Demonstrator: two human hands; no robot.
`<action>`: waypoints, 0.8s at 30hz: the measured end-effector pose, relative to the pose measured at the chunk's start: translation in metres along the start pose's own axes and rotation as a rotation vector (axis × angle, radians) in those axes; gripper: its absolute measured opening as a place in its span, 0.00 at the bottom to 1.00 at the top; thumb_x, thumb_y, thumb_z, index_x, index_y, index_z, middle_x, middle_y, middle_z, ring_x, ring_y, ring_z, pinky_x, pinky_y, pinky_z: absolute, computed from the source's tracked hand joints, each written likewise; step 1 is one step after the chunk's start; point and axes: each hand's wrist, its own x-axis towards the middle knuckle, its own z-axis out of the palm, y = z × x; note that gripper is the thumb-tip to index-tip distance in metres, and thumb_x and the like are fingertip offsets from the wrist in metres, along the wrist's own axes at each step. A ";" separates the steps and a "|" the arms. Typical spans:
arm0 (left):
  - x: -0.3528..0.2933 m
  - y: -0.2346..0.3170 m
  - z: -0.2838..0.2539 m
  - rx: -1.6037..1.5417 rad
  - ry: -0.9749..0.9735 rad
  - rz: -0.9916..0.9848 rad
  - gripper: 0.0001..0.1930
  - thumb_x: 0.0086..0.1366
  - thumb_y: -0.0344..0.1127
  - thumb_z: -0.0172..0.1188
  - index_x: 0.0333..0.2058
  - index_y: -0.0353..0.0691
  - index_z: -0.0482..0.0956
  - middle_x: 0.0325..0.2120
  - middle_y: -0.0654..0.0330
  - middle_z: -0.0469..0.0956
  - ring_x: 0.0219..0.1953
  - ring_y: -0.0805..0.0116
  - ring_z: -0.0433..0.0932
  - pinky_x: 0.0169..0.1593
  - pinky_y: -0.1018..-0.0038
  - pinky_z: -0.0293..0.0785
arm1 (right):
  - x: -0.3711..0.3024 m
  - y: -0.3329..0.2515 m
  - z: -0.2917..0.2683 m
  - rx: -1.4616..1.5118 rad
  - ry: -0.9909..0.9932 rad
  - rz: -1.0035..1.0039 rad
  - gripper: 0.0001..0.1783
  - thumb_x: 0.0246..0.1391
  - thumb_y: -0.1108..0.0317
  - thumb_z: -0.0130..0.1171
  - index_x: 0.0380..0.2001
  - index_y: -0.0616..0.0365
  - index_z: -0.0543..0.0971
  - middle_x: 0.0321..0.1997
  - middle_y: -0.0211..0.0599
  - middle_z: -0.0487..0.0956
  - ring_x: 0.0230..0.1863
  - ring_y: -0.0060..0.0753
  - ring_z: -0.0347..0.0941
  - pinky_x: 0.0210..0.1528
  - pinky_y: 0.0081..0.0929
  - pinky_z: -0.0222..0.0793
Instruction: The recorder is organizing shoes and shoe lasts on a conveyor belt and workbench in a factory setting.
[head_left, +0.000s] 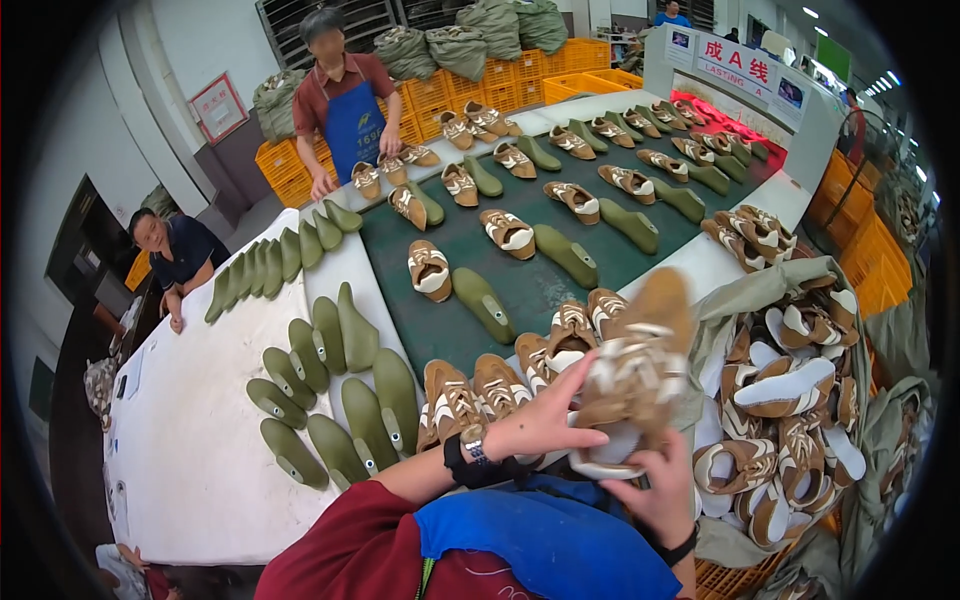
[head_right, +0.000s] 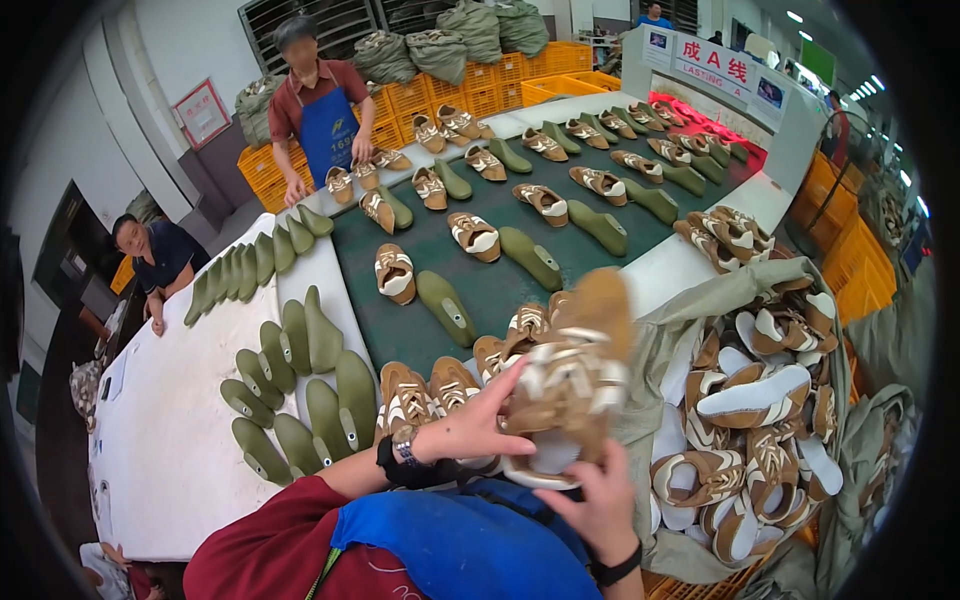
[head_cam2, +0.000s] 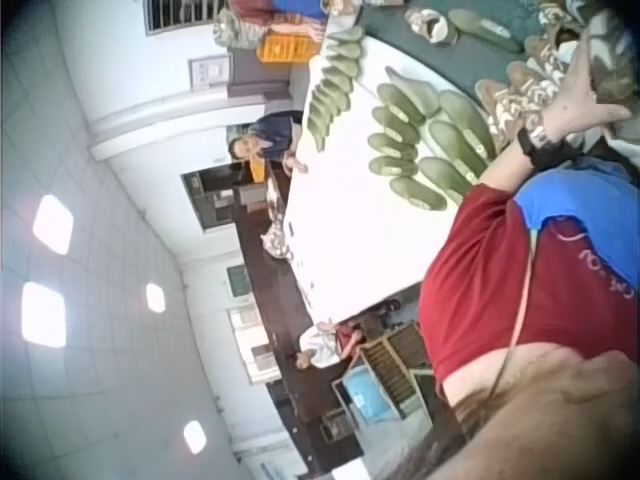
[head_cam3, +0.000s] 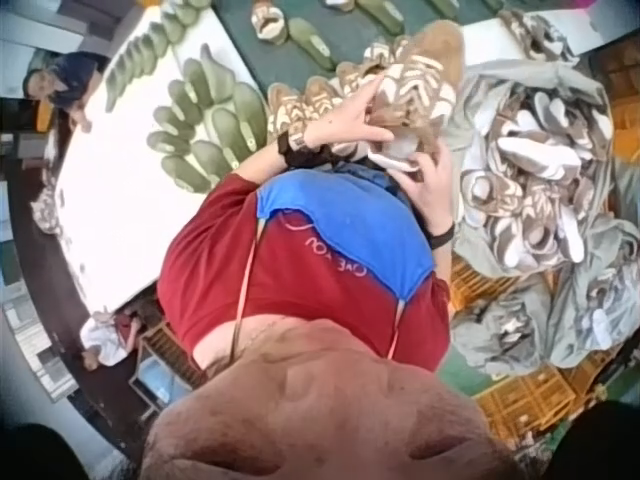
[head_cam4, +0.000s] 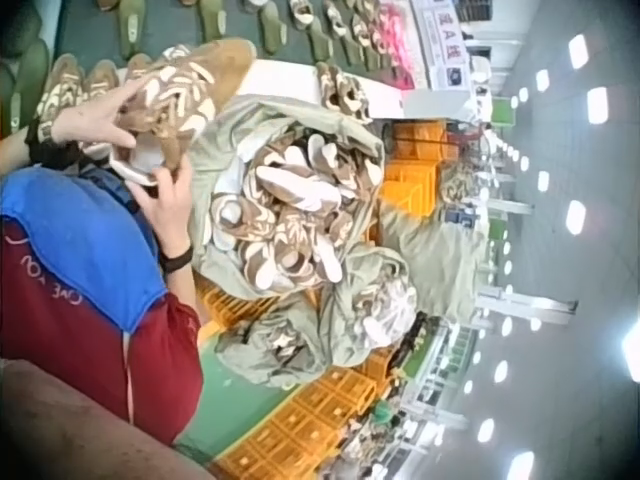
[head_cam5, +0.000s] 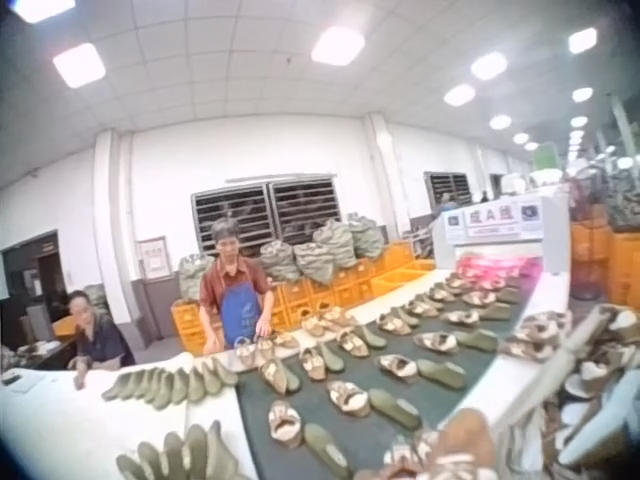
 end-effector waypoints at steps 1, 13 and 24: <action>0.002 0.002 0.001 0.105 0.064 0.072 0.50 0.51 0.41 0.68 0.63 0.34 0.42 0.57 0.41 0.57 0.60 0.48 0.59 0.61 0.65 0.58 | 0.003 -0.006 0.009 0.063 -0.064 0.018 0.25 0.30 0.55 0.74 0.30 0.56 0.75 0.48 0.50 0.67 0.36 0.43 0.72 0.36 0.31 0.71; -0.003 0.006 0.004 0.822 0.190 0.116 0.26 0.56 0.36 0.60 0.53 0.36 0.67 0.34 0.52 0.77 0.31 0.55 0.78 0.33 0.67 0.75 | 0.043 -0.013 0.017 -0.028 0.142 0.138 0.28 0.36 0.70 0.67 0.46 0.57 0.73 0.46 0.46 0.68 0.45 0.48 0.68 0.46 0.37 0.66; 0.008 0.014 -0.005 0.791 0.232 0.224 0.18 0.56 0.34 0.60 0.47 0.42 0.75 0.36 0.55 0.79 0.31 0.58 0.79 0.32 0.69 0.76 | 0.064 0.018 0.021 0.139 0.439 0.097 0.14 0.33 0.80 0.54 0.30 0.62 0.77 0.33 0.41 0.76 0.35 0.45 0.72 0.38 0.34 0.68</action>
